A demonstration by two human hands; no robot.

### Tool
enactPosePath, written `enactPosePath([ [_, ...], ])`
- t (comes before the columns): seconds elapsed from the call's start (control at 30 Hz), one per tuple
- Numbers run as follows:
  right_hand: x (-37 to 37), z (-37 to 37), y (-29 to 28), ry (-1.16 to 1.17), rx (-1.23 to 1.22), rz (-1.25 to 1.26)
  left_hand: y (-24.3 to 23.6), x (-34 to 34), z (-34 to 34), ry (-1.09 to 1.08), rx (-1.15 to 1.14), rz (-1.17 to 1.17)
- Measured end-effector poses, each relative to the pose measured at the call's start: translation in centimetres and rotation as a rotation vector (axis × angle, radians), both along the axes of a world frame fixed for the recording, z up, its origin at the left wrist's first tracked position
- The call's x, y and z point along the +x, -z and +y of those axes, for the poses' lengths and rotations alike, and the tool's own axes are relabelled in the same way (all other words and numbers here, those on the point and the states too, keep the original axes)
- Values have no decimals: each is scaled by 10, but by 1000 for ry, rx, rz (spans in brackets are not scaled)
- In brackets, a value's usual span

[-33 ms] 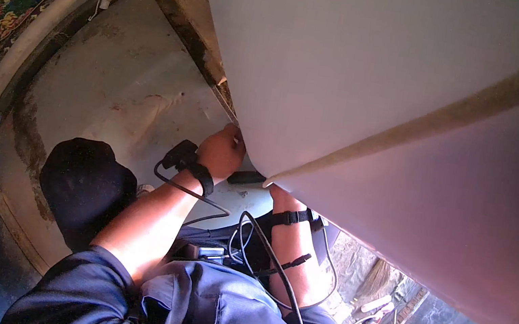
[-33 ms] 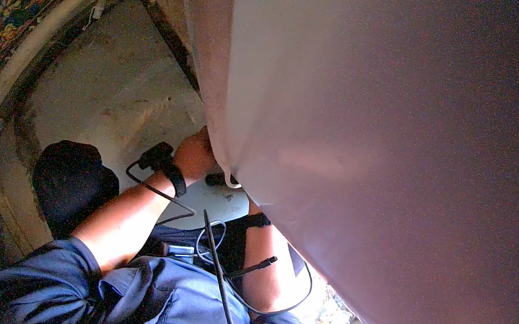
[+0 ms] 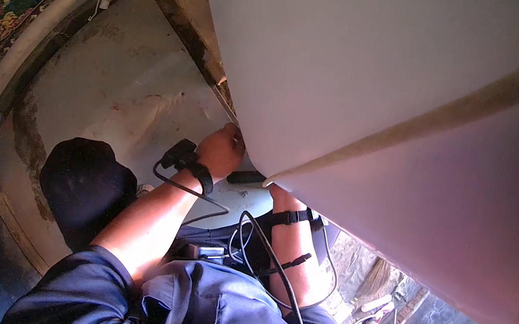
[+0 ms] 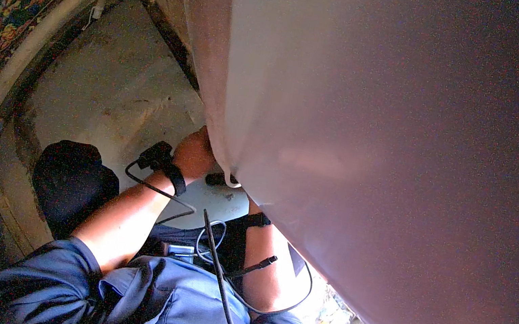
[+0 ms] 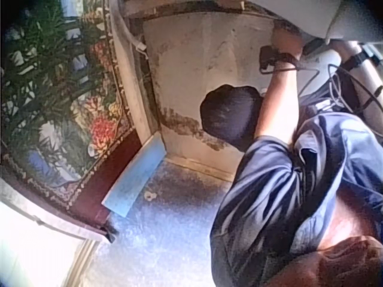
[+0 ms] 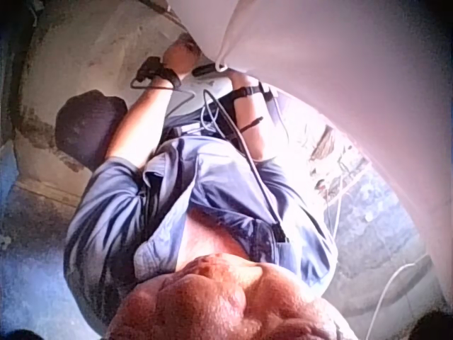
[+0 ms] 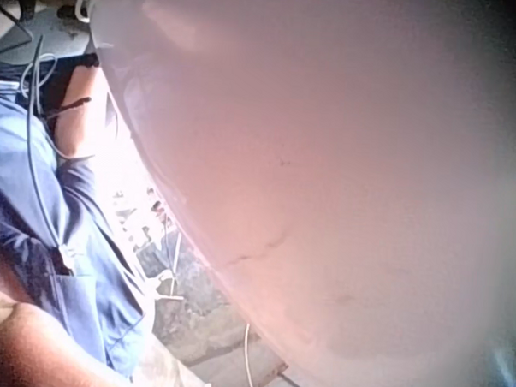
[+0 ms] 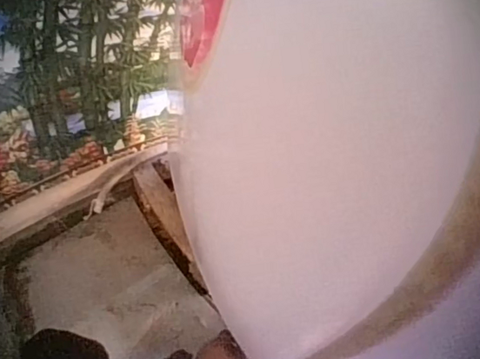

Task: Repairing a washing machine by unscrewing components with a screwdriver.

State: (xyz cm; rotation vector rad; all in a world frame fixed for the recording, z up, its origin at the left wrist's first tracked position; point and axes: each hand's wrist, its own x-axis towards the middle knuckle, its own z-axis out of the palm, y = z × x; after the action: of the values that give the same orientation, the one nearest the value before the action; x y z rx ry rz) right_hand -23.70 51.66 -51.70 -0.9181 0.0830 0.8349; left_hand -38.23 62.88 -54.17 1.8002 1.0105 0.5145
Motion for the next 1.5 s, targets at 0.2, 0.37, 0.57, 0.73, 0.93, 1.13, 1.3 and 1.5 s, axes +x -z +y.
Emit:
enactPosePath([
  [0.2,-6,4,1,-16,6,17,57,-5,3,73,197,-12],
  [0.37,-2,3,0,-15,4,16,43,-7,9,305,555,73],
  [0.57,-1,1,0,-20,5,23,-1,-6,10,195,-391,-30],
  [0.73,-1,0,-1,-21,5,24,5,0,3,15,-16,22],
  [0.93,-7,4,0,-30,8,31,39,-9,8,201,273,73],
  [1.13,-6,5,-1,-34,12,31,27,-6,5,215,335,81],
  [1.3,-5,6,-1,-32,11,32,34,-6,4,183,448,114],
  [1.5,-4,6,-1,-35,14,31,20,-3,1,156,406,142],
])
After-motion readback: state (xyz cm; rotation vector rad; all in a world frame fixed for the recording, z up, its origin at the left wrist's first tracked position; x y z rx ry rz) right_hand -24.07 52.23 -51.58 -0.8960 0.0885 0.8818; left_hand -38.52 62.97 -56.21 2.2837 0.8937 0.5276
